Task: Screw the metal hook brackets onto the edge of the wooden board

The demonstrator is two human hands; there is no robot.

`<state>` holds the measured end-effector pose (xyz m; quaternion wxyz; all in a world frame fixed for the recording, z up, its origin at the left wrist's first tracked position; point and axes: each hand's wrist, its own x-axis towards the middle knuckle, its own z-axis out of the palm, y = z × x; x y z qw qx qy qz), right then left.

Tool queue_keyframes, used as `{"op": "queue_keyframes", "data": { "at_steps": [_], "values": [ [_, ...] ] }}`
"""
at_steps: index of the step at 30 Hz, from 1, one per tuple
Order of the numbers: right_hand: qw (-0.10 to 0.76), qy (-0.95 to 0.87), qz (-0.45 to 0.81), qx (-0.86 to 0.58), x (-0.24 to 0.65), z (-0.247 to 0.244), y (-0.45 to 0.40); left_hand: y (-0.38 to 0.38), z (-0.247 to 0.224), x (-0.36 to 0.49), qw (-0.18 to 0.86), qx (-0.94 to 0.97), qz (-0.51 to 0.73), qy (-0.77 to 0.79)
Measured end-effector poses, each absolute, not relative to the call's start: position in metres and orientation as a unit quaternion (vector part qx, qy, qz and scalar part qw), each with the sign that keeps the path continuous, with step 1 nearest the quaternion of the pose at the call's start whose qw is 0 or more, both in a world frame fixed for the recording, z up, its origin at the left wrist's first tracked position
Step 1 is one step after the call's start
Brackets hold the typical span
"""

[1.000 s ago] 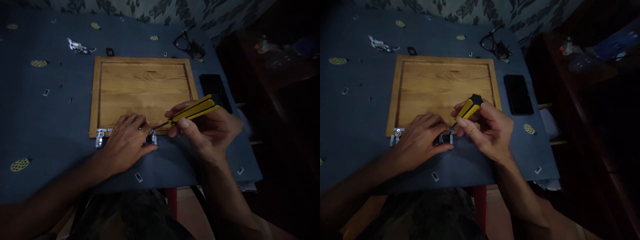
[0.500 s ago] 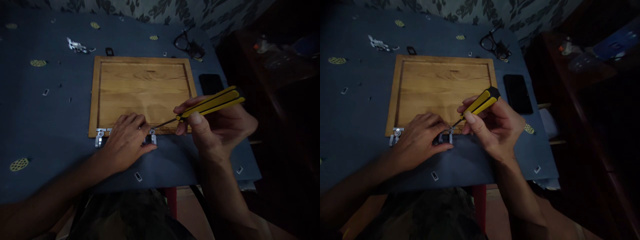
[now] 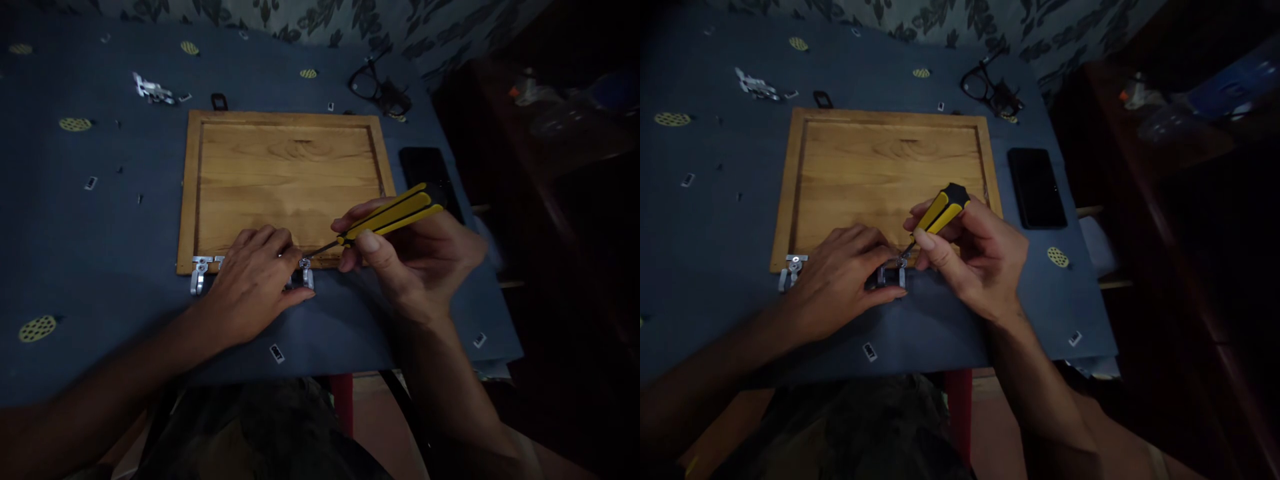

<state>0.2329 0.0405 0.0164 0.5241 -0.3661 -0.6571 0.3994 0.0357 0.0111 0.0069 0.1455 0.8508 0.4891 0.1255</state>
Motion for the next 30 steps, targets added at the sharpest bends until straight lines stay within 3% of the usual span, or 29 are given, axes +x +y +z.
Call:
{"op": "queue_keyframes", "data": {
  "at_steps": [9,18,30],
  "values": [
    [0.543,-0.663,0.382,-0.347,0.229,0.02,0.047,0.012,0.008,0.036,0.138,0.853,0.112,0.491],
    [0.483,-0.697,0.416,-0.329,0.235,0.018,0.042,0.013,0.011,0.037,0.164,0.848,0.096,0.496],
    [0.497,-0.671,0.431,-0.343,0.223,0.017,0.041,0.013,0.011,0.037,0.162,0.847,0.093,0.497]
  ]
}}
